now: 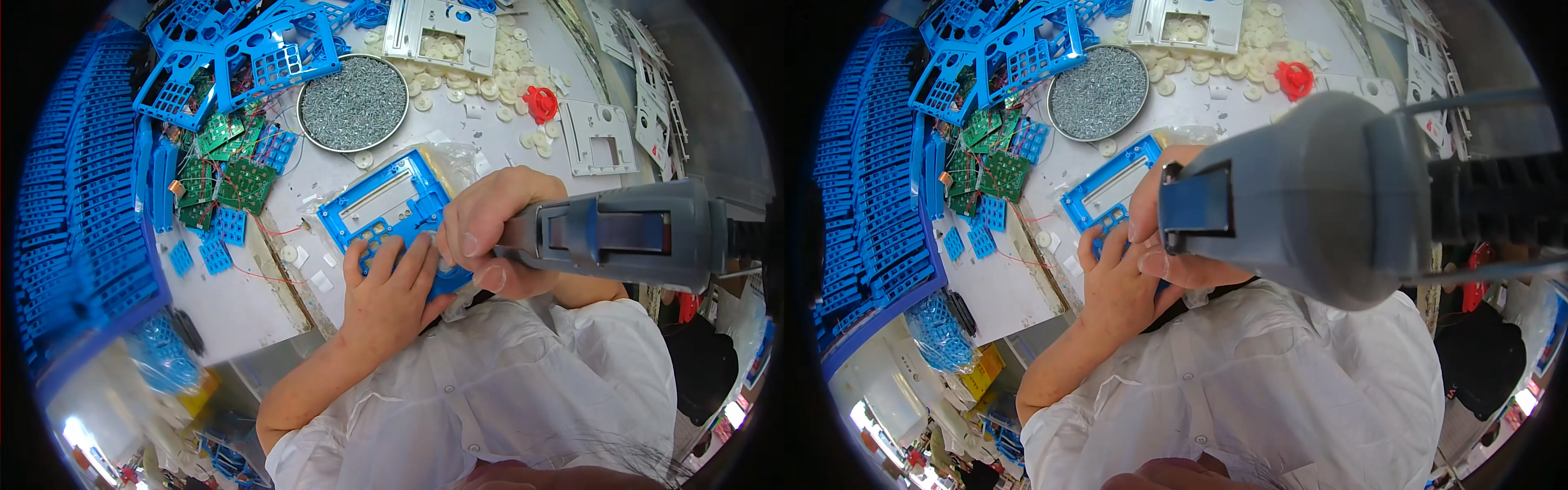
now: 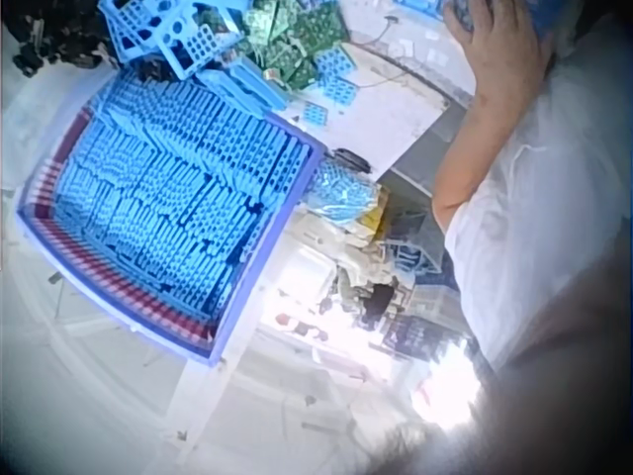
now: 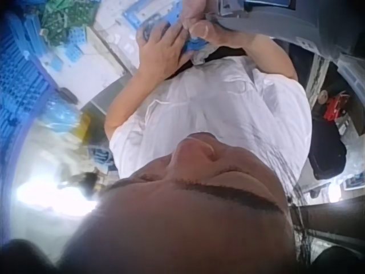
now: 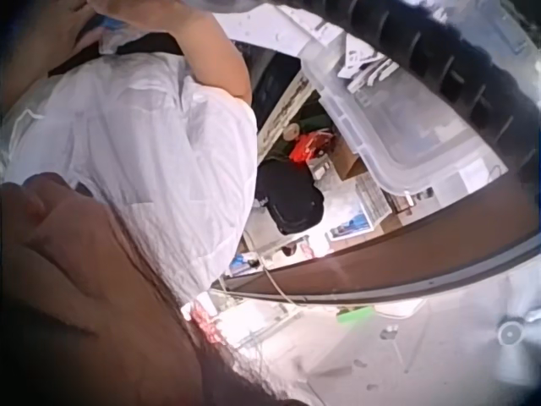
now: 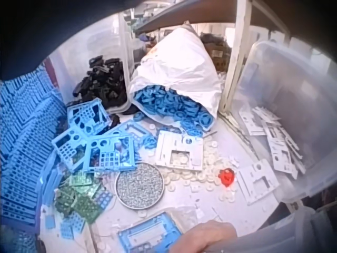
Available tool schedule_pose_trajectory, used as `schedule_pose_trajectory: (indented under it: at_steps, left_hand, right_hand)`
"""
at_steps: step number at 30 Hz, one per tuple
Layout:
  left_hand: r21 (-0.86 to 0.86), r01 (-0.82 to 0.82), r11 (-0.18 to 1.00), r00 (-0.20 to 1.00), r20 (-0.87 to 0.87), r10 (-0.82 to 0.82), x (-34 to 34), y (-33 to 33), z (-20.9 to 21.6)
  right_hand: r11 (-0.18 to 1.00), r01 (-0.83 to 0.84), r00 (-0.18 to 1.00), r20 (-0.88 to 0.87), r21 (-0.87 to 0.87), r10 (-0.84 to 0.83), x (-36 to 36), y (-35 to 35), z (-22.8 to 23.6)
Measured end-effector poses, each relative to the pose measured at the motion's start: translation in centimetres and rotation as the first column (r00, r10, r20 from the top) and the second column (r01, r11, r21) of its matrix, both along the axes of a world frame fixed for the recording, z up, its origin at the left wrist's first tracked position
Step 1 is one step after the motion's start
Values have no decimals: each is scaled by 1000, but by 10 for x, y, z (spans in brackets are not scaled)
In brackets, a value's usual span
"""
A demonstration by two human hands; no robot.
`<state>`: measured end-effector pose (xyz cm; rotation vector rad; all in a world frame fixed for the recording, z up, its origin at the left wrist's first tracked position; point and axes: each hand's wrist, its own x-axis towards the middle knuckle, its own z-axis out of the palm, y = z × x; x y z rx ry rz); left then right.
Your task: Assembling the components of an electronic toy calculator using an electric screwdriver.
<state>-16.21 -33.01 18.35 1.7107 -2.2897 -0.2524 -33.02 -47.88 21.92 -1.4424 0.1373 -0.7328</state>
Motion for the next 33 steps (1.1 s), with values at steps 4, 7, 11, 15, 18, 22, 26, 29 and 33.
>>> schedule_pose_trajectory:
  at_steps: [4, 7, 11, 15, 18, 22, 26, 29, 33]
  left_hand:
    - [-29, 37, 999, 999, -21, -38, 8, -6, 0]
    - [-37, 46, 998, 999, 2, -46, 7, -5, 1]
    - [-43, 32, 999, 999, 32, -31, 3, -2, 0]
    - [-45, 16, 999, 998, 54, -13, 0, 0, 0]
    - [-25, 17, 1000, 999, 37, -16, 1, -1, 1]
    - [-12, 30, 999, 1000, -6, -30, 4, -5, 1]
    - [-17, 42, 999, 998, -40, -43, 8, -6, -2]
    - [-27, 35, 999, 998, -48, -36, 8, -6, -2]
    - [-39, 39, 998, 997, -64, -42, 10, -6, -3]
  right_hand:
    - [999, -5, 1000, 12, 53, 5, 0, 1, -2]
    - [998, 2, 1000, 28, 66, -4, -1, 1, -2]
    - [999, 5, 999, 52, 47, -7, -1, 0, -3]
    - [1000, -5, 1000, 23, -7, 5, -2, -4, -1]
    - [1000, -3, 1000, 11, -6, 3, -1, -3, 0]
    - [1000, -5, 1000, 13, -25, 5, 1, -1, -5]
    - [999, -25, 999, 23, 47, 24, 3, 0, -9]
    - [996, -18, 999, 48, 88, 14, 7, 2, -10]
    - [998, -15, 999, 52, 56, 12, 6, 2, -14]
